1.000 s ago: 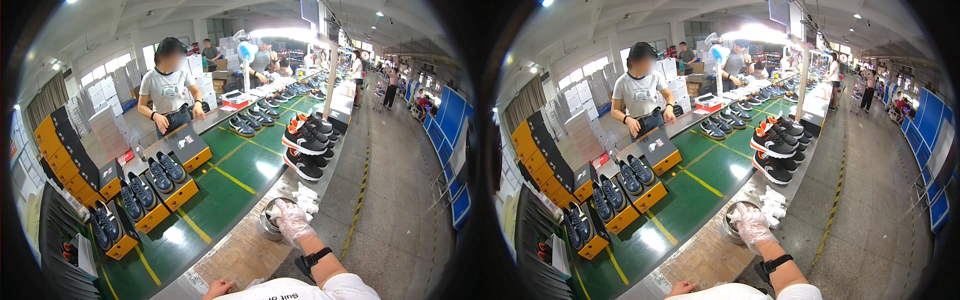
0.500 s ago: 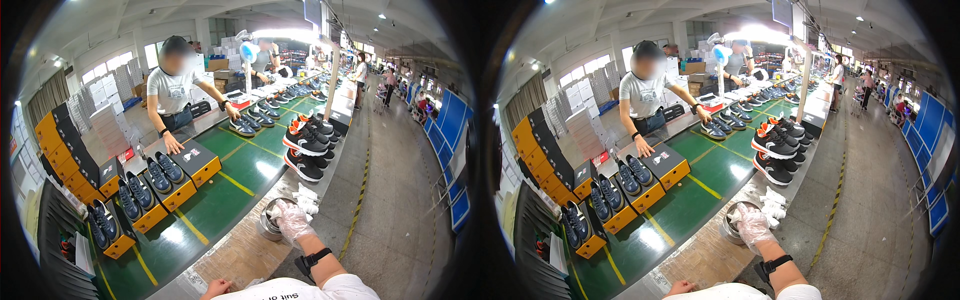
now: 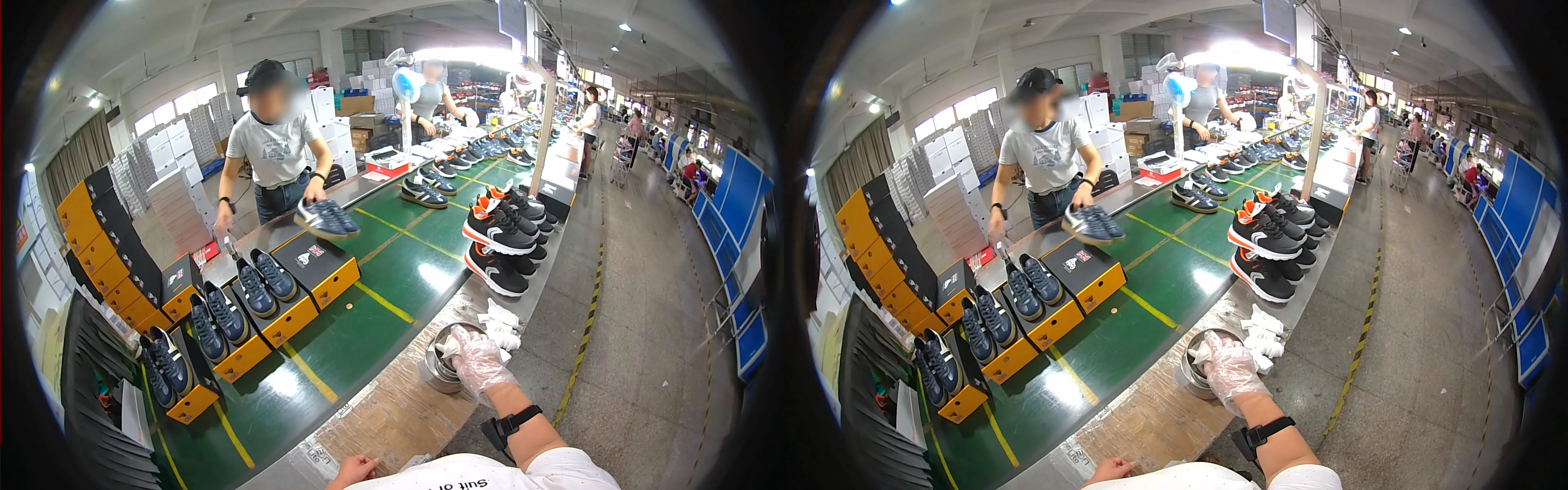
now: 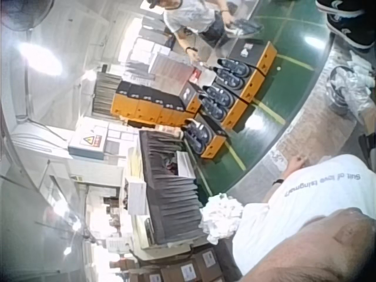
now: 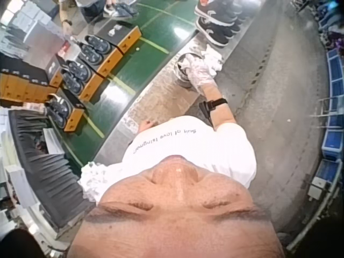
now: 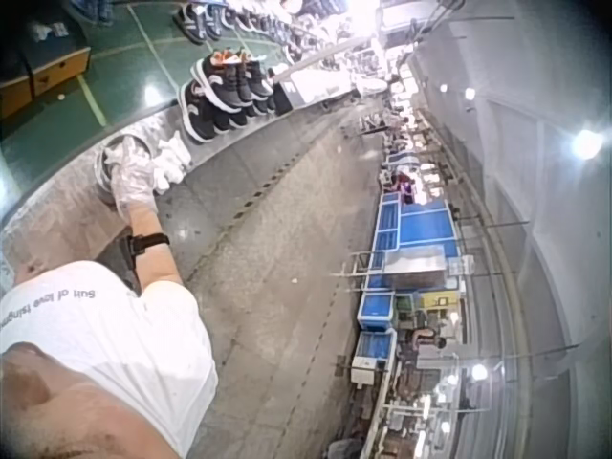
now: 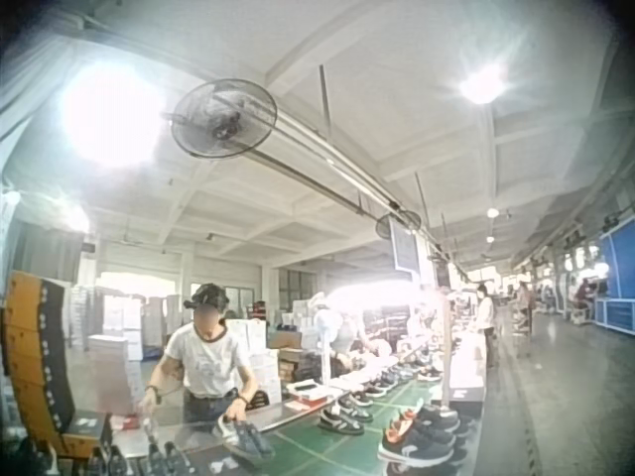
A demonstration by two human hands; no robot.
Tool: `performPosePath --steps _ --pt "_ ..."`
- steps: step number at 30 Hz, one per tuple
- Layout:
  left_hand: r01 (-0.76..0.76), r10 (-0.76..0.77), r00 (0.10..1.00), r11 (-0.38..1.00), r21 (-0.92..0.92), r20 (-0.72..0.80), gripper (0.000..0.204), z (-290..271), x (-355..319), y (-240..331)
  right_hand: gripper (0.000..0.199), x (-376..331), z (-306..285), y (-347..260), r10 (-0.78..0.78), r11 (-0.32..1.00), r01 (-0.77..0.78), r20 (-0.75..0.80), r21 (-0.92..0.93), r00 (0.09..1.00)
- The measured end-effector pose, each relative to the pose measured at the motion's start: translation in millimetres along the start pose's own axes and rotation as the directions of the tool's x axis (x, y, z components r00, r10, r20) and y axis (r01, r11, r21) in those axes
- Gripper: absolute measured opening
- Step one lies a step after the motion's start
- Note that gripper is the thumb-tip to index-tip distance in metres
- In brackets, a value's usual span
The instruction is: The recorder wipes the soles of black and orange sneakers with a white cloth and places them back into boxes on a conveyor belt.
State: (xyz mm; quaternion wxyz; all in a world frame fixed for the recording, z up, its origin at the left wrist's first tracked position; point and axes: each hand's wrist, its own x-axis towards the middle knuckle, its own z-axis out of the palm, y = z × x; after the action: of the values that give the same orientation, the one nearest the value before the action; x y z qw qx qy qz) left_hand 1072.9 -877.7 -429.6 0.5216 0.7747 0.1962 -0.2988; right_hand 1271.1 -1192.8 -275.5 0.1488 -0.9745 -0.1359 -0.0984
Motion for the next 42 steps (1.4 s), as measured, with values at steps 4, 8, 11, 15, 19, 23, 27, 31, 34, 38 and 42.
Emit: performPosePath --steps 4,8,11,15,19,23,27,31,34,38,42 --pt "0.008 -0.008 1.0 1.0 -0.008 -0.002 0.036 2.7 1.0 2.9 0.049 1.1 -3.0 2.9 0.004 1.0 -0.004 -0.001 -0.001 1.0" --pt "0.0 0.0 1.0 0.999 0.035 -0.013 0.034 5.0 2.8 4.8 0.051 4.9 2.0 6.2 0.019 1.0 -0.019 0.025 -0.021 1.0" --pt "-0.002 0.003 1.0 0.999 0.038 -0.029 0.032 9.2 2.9 12.4 0.052 5.0 0.1 12.2 0.005 1.0 -0.006 -0.011 -0.029 1.0" --pt "0.022 -0.022 1.0 1.0 -0.023 0.001 0.032 13.2 5.3 14.9 0.052 8.6 0.1 18.8 0.022 1.0 -0.022 0.036 0.007 0.999" --pt "0.009 -0.008 1.0 0.999 -0.049 0.012 0.033 17.3 2.0 23.8 0.056 12.0 -0.4 24.2 0.016 0.998 -0.018 0.041 0.055 0.999" --pt "0.003 -0.002 1.0 1.0 -0.027 0.025 0.032 20.6 11.2 23.2 0.057 12.8 7.7 35.8 0.026 1.0 -0.026 0.051 -0.003 0.998" --pt "0.034 -0.035 0.999 0.999 0.006 0.02 0.034 19.1 9.8 23.6 0.051 14.0 7.8 33.2 -0.031 0.998 0.03 -0.007 -0.061 1.0" --pt "0.005 -0.005 1.0 0.999 0.04 0.005 0.037 18.6 9.9 28.9 0.052 16.6 3.2 33.9 -0.037 0.999 0.036 -0.014 -0.038 0.999" --pt "0.028 -0.028 1.0 0.999 0.037 -0.003 0.035 20.1 11.4 33.7 0.052 16.9 -1.8 34.2 -0.011 1.0 0.011 0.0 -0.018 1.0" --pt "0.044 -0.044 0.999 0.998 -0.043 0.008 0.033 21.4 15.8 27.3 0.051 17.3 -4.2 34.2 -0.004 1.0 0.004 0.005 -0.007 1.0" --pt "0.049 -0.049 0.999 0.998 -0.034 0.005 0.031 21.4 18.3 29.5 0.051 18.5 -8.3 33.8 0.017 1.0 -0.017 0.024 0.006 1.0"
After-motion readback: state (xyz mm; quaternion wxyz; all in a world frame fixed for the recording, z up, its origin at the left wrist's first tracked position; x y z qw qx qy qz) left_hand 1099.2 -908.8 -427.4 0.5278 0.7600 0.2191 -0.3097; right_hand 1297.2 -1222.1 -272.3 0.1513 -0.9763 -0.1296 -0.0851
